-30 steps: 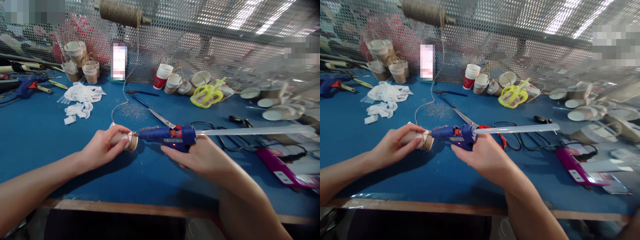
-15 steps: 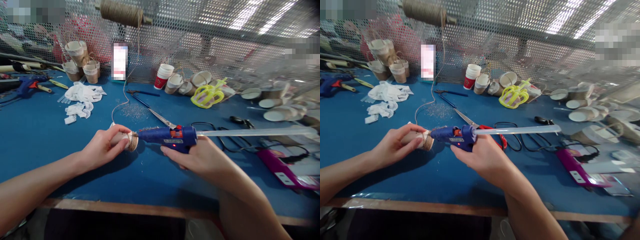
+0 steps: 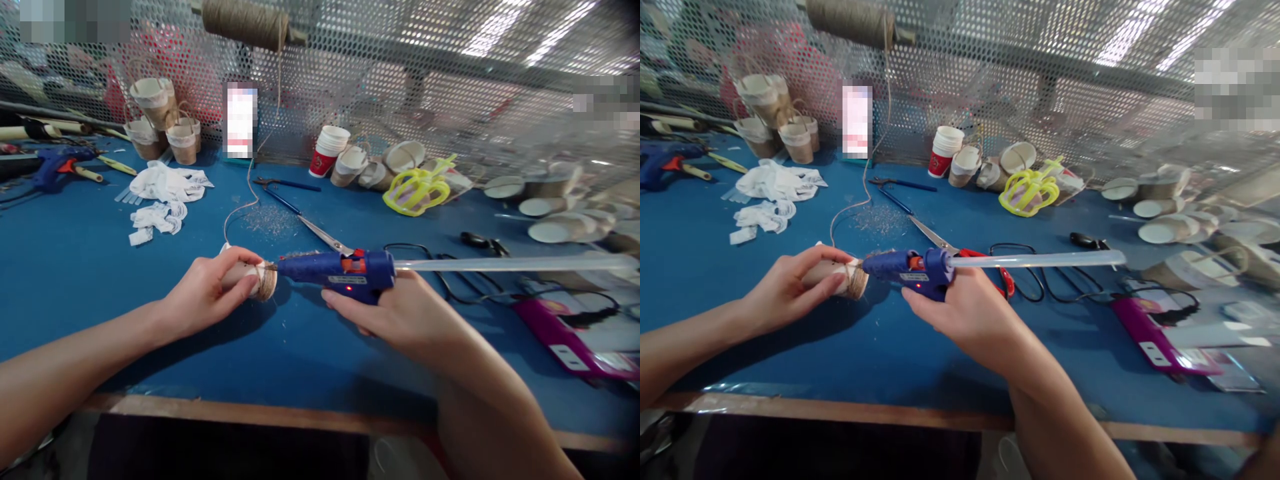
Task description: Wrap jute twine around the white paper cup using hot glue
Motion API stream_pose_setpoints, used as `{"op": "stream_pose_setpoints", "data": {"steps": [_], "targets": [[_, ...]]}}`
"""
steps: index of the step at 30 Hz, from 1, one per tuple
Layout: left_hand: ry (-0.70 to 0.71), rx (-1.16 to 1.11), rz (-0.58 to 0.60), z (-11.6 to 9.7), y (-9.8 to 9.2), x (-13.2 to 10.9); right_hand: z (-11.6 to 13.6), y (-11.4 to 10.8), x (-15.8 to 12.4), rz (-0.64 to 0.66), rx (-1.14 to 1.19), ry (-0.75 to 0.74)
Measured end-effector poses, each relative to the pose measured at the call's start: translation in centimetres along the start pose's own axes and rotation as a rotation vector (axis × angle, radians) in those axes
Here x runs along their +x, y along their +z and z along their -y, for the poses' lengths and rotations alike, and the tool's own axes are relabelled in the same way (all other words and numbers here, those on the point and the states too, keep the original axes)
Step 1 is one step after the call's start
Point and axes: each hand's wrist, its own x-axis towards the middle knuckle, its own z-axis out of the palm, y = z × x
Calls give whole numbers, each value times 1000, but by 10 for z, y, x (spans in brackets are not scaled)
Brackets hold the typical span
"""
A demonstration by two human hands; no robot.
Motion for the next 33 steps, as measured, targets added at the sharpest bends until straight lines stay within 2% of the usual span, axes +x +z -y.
{"op": "stream_pose_setpoints", "data": {"steps": [4,9,19,25,33], "targets": [[-4,-9,7,0,0,0,-1,1,-1,7,-6,34],[9,-7,-11,-1,-1,1,1,1,-2,-39,-11,-5],[-8,17,7,-1,0,-1,2,0,0,-41,-5,-18],[-8,17,9,-2,0,-1,3,0,-2,-57,-87,-39],[8,23,5,0,0,-1,3,-1,-3,-27,-47,-43]]}}
